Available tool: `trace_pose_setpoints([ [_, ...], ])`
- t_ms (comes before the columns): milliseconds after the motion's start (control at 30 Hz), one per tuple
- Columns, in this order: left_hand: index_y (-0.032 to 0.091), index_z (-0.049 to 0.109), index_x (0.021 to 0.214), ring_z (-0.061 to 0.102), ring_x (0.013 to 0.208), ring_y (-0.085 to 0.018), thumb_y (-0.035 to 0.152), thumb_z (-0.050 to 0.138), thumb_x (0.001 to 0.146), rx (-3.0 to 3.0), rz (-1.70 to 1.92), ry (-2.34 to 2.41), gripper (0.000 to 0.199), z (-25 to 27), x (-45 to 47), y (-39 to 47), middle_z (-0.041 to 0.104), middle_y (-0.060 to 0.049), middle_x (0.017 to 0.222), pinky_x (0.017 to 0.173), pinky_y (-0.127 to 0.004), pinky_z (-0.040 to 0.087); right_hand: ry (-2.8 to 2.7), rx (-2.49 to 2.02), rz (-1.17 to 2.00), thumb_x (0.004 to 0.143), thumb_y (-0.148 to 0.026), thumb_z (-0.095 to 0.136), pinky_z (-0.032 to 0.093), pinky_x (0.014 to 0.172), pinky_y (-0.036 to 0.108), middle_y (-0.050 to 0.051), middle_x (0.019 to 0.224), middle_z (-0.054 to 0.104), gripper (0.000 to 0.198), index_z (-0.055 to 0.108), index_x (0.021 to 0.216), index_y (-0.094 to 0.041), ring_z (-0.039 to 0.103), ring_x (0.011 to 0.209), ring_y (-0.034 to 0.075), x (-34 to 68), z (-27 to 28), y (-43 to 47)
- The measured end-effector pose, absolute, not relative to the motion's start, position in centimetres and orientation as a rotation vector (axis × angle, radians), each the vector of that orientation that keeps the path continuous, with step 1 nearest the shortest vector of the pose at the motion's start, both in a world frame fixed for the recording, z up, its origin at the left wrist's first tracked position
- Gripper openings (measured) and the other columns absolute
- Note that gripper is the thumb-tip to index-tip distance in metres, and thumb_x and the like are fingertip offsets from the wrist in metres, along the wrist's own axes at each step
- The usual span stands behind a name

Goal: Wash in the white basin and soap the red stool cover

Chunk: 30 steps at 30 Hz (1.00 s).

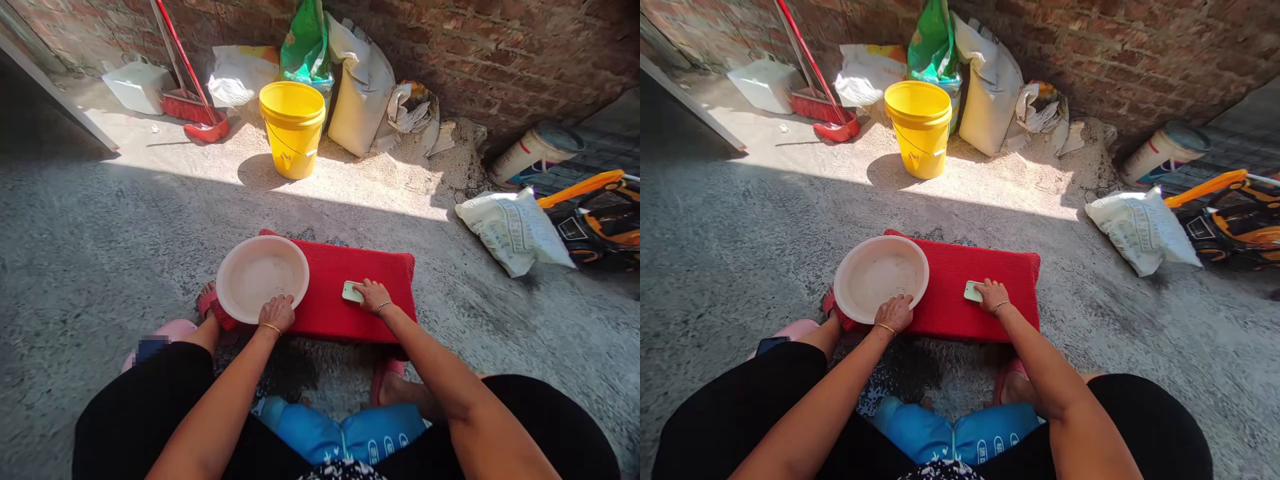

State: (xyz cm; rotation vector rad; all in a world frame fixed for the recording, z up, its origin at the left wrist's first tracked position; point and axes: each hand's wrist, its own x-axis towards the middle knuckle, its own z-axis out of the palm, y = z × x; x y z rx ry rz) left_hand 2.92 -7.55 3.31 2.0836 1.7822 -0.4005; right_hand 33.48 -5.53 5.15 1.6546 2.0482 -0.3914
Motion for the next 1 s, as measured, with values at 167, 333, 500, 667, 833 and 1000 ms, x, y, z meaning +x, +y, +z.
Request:
trace_pose_setpoints([
  [167, 0.022, 0.063, 0.111, 0.062, 0.101, -0.027, 0.025, 0.039, 0.088, 2.105, -0.396, 1.788, 0.033, 3.3, 2.9, -7.6, 0.066, -0.012, 0.106, 0.082, -0.04, 0.049, 1.525, 1.962, -0.374, 0.083, -0.029, 0.055, 0.042, 0.08, 0.039, 0.014, 0.119, 0.056, 0.047, 0.058, 0.129, -0.029, 0.058, 0.101, 0.029, 48.4, 6.7, -10.7],
  [333, 0.023, 0.062, 0.113, 0.061, 0.103, -0.026, 0.026, 0.04, 0.087, 2.086, -0.401, 1.784, 0.034, 4.0, 3.2, -7.6, 0.066, -0.012, 0.11, 0.083, -0.04, 0.049, 1.383, 2.041, -0.32, 0.082, -0.029, 0.055, 0.043, 0.079, 0.041, 0.016, 0.116, 0.057, 0.043, 0.062, 0.125, -0.027, 0.058, 0.102, 0.032, 50.2, 7.8, -12.9],
  [500, 0.023, 0.062, 0.114, 0.061, 0.104, -0.026, 0.026, 0.043, 0.087, 2.062, -0.409, 1.796, 0.033, 4.1, 3.3, -7.7, 0.066, -0.012, 0.11, 0.085, -0.039, 0.048, 1.968, 1.703, -0.456, 0.081, -0.031, 0.058, 0.039, 0.083, 0.035, 0.01, 0.117, 0.055, 0.048, 0.056, 0.129, -0.03, 0.055, 0.102, 0.025, 35.3, 7.0, -11.0],
  [667, 0.023, 0.061, 0.115, 0.06, 0.106, -0.025, 0.027, 0.039, 0.09, 2.04, -0.401, 1.78, 0.033, 4.1, 3.3, -7.7, 0.065, -0.012, 0.111, 0.087, -0.039, 0.047, 2.277, 1.506, -0.507, 0.082, -0.032, 0.055, 0.038, 0.086, 0.036, 0.012, 0.122, 0.052, 0.042, 0.057, 0.124, -0.028, 0.051, 0.106, 0.025, 20.2, 5.5, -9.8],
  [833, 0.022, 0.061, 0.117, 0.059, 0.108, -0.026, 0.031, 0.039, 0.091, 2.012, -0.42, 1.764, 0.035, 4.2, 3.3, -7.6, 0.064, -0.013, 0.113, 0.089, -0.04, 0.046, 2.262, 1.476, -0.55, 0.084, -0.033, 0.054, 0.037, 0.087, 0.036, 0.012, 0.125, 0.05, 0.046, 0.052, 0.129, -0.03, 0.05, 0.108, 0.026, 19.5, 4.9, -9.7],
  [1000, 0.022, 0.06, 0.119, 0.057, 0.112, -0.026, 0.027, 0.04, 0.089, 1.996, -0.403, 1.767, 0.037, 4.3, 3.4, -7.7, 0.062, -0.013, 0.117, 0.092, -0.041, 0.045, 2.01, 1.588, -0.492, 0.082, -0.032, 0.058, 0.038, 0.084, 0.034, 0.011, 0.122, 0.051, 0.054, 0.049, 0.135, -0.032, 0.053, 0.104, 0.025, 33.4, 5.2, -12.0],
])
